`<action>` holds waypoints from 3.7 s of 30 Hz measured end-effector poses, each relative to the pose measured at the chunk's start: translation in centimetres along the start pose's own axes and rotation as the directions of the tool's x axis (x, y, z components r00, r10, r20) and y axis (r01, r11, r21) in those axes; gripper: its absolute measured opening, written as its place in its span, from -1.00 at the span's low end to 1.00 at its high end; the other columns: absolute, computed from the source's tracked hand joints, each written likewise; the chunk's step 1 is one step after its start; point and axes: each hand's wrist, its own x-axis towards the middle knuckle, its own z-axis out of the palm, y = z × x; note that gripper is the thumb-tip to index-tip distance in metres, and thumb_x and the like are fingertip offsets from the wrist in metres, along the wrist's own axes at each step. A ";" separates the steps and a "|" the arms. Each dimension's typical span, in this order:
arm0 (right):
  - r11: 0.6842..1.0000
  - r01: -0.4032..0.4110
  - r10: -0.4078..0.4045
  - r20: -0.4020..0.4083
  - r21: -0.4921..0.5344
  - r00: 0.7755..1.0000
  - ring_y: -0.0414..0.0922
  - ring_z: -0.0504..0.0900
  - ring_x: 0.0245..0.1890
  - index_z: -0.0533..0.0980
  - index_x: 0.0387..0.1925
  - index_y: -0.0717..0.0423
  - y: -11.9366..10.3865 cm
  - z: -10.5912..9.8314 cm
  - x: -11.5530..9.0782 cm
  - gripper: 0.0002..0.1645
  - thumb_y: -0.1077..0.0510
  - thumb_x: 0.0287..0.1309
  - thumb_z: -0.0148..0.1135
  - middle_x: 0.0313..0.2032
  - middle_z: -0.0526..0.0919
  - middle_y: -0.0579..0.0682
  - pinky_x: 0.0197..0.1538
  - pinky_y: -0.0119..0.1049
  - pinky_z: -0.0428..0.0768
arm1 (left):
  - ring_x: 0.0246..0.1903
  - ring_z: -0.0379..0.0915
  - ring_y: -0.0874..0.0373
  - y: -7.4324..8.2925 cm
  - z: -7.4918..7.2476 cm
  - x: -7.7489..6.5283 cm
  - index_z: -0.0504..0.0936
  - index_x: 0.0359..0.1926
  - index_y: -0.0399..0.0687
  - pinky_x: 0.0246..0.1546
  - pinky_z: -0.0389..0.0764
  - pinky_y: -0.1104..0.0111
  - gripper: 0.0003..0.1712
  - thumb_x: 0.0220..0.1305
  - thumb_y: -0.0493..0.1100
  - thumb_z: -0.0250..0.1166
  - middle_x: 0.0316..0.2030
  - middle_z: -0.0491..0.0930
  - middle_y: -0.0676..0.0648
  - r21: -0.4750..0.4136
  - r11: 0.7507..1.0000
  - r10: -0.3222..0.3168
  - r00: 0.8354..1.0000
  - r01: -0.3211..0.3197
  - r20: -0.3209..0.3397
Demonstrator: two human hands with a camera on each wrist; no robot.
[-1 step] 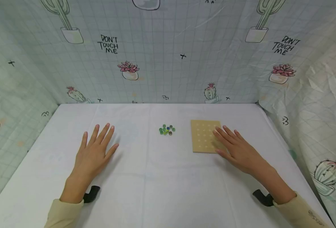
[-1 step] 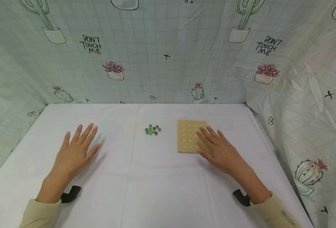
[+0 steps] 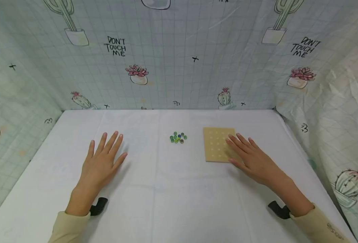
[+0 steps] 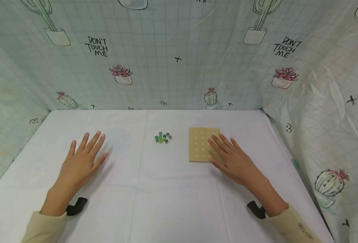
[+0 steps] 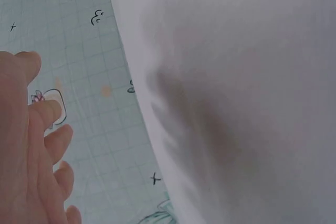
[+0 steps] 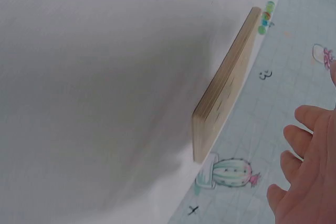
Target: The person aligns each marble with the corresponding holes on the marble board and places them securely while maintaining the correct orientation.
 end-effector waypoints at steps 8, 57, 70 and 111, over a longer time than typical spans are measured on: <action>0.999 0.006 -0.006 0.007 -0.048 1.000 0.15 -0.07 0.59 0.04 0.61 0.02 -0.3 0.2 0.5 -0.16 -0.25 0.53 -0.04 0.60 0.01 0.06 0.56 0.18 -0.06 | 0.59 -0.28 -0.15 0.1 -0.4 0.2 0.01 0.63 0.04 0.54 -0.48 -0.08 -0.17 0.53 0.19 0.08 0.62 -0.09 -0.05 0.026 1.000 0.014 1.000 -0.013 -0.009; 0.997 -0.015 0.010 0.080 0.073 0.997 0.17 -0.06 0.58 0.08 0.61 -0.07 1.6 -1.4 1.6 -0.24 -0.19 0.55 -0.02 0.59 0.01 0.15 0.55 0.18 -0.01 | 0.57 -0.16 -0.17 1.9 -0.8 2.9 0.04 0.63 0.11 0.51 -0.32 -0.22 -0.20 0.56 0.30 -0.07 0.60 0.01 -0.07 -0.045 0.998 0.042 0.997 -0.039 0.061; 0.983 -0.026 0.018 0.049 0.184 0.999 0.24 0.35 0.41 0.25 0.53 0.04 2.8 -1.2 2.6 -0.32 -0.06 0.52 0.10 0.50 0.26 0.19 0.33 0.25 0.41 | 0.48 0.18 -0.11 3.2 -0.6 5.5 0.31 0.51 -0.09 0.52 0.07 -0.06 -0.37 0.58 0.08 0.05 0.46 0.33 -0.14 -0.231 0.963 0.122 0.990 -0.135 -0.068; 0.937 -0.203 0.168 0.143 0.283 0.975 0.23 0.49 0.30 0.55 0.30 0.09 9.1 0.2 3.6 -0.40 -0.12 0.36 0.30 0.27 0.56 0.21 0.28 0.22 0.48 | 0.26 0.51 0.00 7.9 0.4 10.1 0.62 0.25 -0.12 0.29 0.50 0.08 -0.61 0.55 -0.09 0.13 0.17 0.65 -0.10 -0.570 0.811 0.124 0.990 -0.136 -0.060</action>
